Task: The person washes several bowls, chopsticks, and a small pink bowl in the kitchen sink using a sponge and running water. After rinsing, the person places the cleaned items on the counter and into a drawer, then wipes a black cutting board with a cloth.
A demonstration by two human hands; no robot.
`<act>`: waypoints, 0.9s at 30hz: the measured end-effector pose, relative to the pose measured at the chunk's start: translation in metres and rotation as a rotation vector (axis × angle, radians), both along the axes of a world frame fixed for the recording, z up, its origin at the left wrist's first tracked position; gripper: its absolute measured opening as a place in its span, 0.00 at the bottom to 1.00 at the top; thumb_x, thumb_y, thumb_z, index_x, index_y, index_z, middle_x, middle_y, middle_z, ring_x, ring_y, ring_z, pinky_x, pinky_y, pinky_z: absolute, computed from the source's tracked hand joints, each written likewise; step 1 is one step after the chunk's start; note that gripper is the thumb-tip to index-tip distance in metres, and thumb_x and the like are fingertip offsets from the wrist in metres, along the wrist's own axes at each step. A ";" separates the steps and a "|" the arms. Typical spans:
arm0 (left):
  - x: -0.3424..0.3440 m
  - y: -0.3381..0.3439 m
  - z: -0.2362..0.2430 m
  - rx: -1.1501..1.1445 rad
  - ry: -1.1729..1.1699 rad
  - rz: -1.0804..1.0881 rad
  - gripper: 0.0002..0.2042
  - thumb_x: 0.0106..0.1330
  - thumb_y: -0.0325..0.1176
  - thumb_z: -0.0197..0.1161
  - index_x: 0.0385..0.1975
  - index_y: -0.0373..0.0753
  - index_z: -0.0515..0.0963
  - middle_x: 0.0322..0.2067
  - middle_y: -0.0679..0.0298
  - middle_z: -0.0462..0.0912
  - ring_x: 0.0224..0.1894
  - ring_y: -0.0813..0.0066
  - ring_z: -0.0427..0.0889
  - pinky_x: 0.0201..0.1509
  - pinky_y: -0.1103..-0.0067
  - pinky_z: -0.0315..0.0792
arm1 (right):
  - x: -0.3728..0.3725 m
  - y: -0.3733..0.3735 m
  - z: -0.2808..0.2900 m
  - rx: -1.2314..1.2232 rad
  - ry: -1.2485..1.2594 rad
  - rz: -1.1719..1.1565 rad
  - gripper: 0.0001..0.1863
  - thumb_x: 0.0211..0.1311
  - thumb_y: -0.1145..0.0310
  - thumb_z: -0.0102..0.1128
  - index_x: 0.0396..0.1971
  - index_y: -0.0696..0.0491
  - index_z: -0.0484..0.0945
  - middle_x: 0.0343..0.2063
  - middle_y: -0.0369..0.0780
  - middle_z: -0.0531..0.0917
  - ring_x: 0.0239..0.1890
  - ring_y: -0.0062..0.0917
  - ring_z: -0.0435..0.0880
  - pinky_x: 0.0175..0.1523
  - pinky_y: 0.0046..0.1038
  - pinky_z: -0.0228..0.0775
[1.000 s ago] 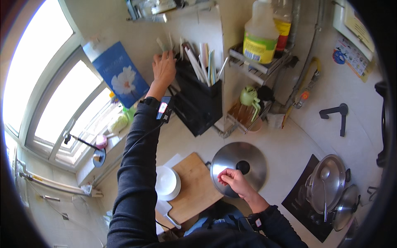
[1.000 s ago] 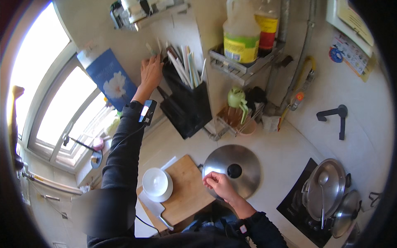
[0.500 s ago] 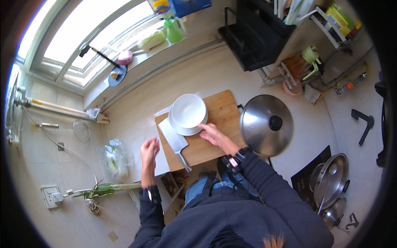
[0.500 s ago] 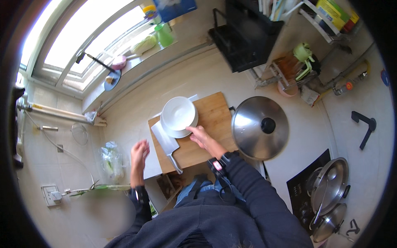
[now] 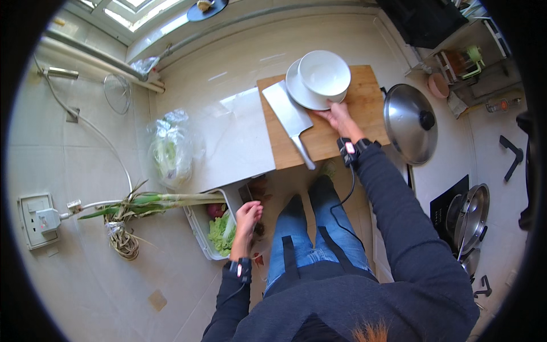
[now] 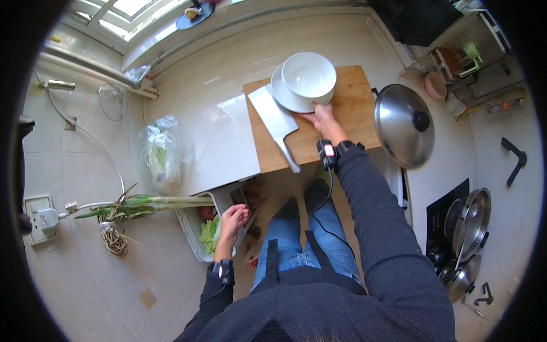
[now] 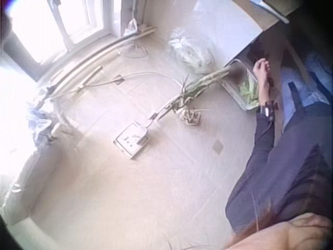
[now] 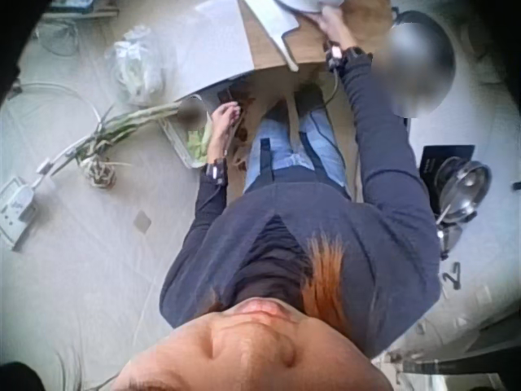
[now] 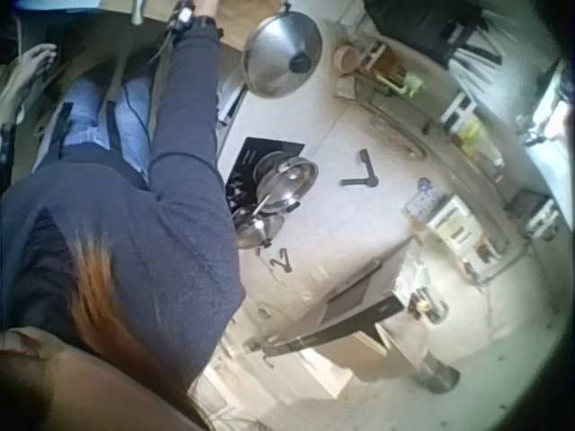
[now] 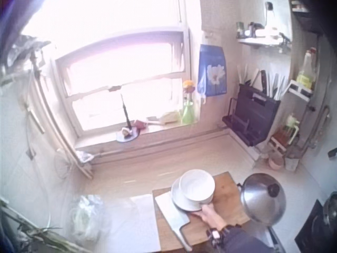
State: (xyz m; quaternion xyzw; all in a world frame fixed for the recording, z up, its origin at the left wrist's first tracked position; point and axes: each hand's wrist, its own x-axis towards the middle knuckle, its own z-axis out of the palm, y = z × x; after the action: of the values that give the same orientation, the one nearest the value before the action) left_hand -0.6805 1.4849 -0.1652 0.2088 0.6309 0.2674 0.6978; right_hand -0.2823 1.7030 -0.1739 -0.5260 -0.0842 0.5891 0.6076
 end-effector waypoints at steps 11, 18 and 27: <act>0.042 0.058 -0.092 0.503 0.577 -0.180 0.26 0.53 0.29 0.65 0.53 0.33 0.67 0.41 0.48 0.78 0.43 0.52 0.77 0.48 0.67 0.73 | -0.007 -0.090 0.044 -0.014 -0.134 -0.095 0.26 0.58 0.84 0.47 0.58 0.64 0.57 0.53 0.53 0.70 0.48 0.46 0.78 0.49 0.48 0.79; 0.072 -0.022 -0.066 0.570 0.679 -0.472 0.14 0.56 0.33 0.62 0.37 0.33 0.71 0.29 0.44 0.79 0.34 0.44 0.79 0.39 0.61 0.72 | -0.014 -0.248 0.109 -0.071 -0.239 -0.088 0.25 0.57 0.83 0.47 0.57 0.61 0.60 0.49 0.50 0.75 0.42 0.40 0.83 0.34 0.35 0.84; 0.216 -0.115 -0.110 0.604 -0.129 -0.380 0.17 0.58 0.34 0.64 0.45 0.31 0.76 0.36 0.52 0.84 0.38 0.62 0.83 0.43 0.69 0.76 | -0.055 -0.449 0.120 -0.282 -0.195 -0.180 0.29 0.57 0.82 0.46 0.61 0.63 0.54 0.50 0.52 0.73 0.41 0.41 0.83 0.36 0.39 0.85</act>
State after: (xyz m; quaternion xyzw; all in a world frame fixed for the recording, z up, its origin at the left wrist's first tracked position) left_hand -0.4644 1.3697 -0.2754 0.5019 0.4280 0.3197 0.6803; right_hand -0.3377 1.2544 -0.0541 -0.6660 -0.0121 0.4844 0.5672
